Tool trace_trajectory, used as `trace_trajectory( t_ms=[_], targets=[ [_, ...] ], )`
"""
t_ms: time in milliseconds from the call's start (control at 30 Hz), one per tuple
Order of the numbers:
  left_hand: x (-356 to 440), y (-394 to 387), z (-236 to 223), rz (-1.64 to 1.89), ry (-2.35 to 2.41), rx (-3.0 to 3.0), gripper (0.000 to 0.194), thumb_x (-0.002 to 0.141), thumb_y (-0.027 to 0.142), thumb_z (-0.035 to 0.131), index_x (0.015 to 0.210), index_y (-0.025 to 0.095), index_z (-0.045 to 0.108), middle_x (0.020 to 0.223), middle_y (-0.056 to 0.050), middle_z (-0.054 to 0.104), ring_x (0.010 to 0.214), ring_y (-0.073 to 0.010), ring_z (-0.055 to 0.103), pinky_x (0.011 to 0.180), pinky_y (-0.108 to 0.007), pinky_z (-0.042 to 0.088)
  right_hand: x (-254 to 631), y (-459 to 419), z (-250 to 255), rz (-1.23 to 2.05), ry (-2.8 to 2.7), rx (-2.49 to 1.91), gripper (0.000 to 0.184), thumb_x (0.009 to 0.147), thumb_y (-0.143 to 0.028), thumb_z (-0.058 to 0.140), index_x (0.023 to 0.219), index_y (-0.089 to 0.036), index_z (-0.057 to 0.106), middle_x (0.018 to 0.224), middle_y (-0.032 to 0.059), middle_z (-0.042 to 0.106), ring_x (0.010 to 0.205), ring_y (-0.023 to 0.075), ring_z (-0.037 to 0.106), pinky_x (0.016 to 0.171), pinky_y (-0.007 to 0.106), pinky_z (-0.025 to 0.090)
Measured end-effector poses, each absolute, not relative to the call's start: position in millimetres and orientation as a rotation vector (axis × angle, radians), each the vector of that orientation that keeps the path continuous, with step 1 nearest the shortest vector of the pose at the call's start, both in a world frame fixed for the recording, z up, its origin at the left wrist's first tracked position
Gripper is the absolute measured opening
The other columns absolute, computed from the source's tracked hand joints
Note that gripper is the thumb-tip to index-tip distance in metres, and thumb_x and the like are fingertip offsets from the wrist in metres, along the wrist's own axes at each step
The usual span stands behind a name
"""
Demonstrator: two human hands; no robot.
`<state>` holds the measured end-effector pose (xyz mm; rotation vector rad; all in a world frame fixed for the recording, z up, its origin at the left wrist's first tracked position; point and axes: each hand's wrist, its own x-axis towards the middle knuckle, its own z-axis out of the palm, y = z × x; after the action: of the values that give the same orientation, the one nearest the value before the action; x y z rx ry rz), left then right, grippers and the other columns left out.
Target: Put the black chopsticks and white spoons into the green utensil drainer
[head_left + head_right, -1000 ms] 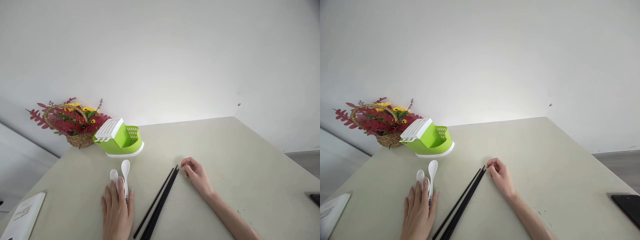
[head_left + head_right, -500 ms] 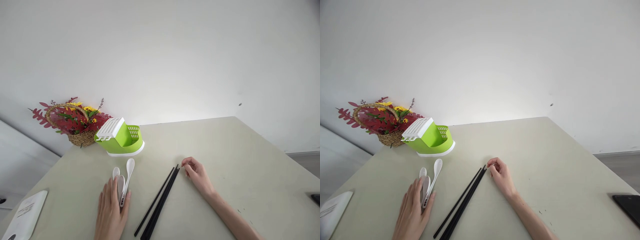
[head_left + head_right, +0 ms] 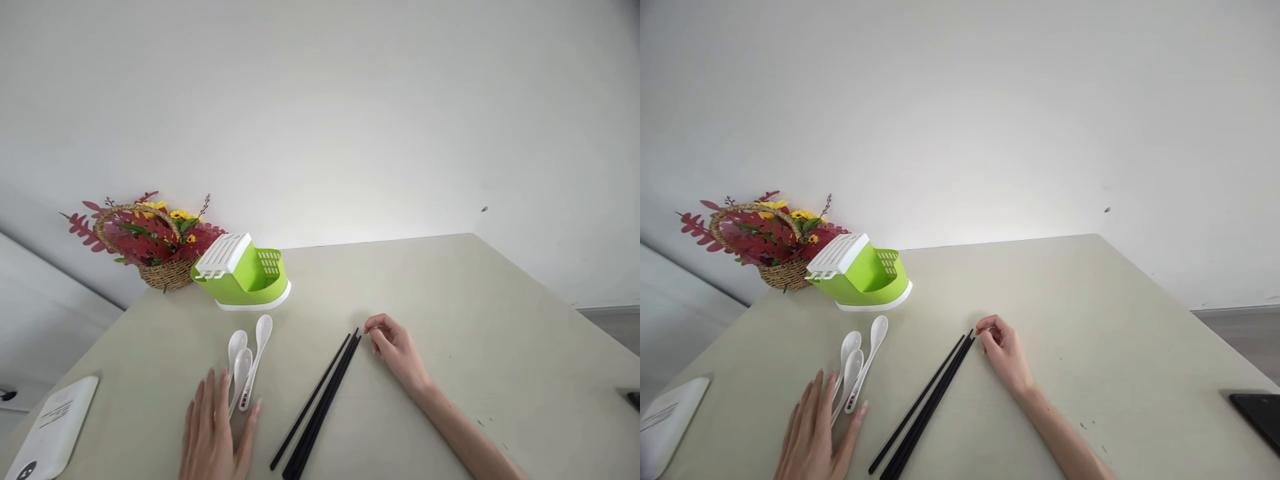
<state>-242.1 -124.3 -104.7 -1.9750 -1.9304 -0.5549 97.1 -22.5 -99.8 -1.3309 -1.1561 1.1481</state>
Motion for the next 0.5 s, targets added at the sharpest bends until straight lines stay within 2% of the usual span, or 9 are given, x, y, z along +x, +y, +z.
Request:
trace_trajectory(
  t_ms=[133,333,500],
  targets=[
    [-247,-132,-122,-0.472,-1.881,-1.973,0.077,0.104,0.059,0.033,0.168,0.017,0.017,0.168,-0.022,0.033,0.153,-0.0457,0.035,0.115,-0.068,0.039,97,-22,-100,1.149,-1.150,-1.331,0.013,0.083,-0.028,0.054,0.089,-0.023,0.064,0.072,-0.0016,0.061,0.061,0.0152,0.049,0.056,0.028,0.036],
    [-253,-121,-129,-0.482,-1.973,-1.970,0.074,0.106,0.051,0.032,0.169,0.016,0.013,0.168,-0.021,0.034,0.154,-0.0448,0.033,0.118,-0.068,0.036,96,-22,-103,1.137,-1.147,-1.315,0.013,0.083,-0.028,0.056,0.089,-0.023,0.065,0.074,-0.0003,0.064,0.061,0.0155,0.051,0.057,0.028,0.037],
    [-251,-99,-126,-0.453,-2.155,-1.984,0.076,0.105,0.052,0.025,0.166,0.007,0.022,0.168,-0.024,0.032,0.156,-0.0451,0.028,0.121,-0.068,0.031,97,-21,-107,1.132,-1.169,-1.298,0.012,0.083,-0.027,0.056,0.088,-0.023,0.065,0.081,0.0006,0.067,0.062,0.0151,0.051,0.058,0.028,0.039]
  ],
)
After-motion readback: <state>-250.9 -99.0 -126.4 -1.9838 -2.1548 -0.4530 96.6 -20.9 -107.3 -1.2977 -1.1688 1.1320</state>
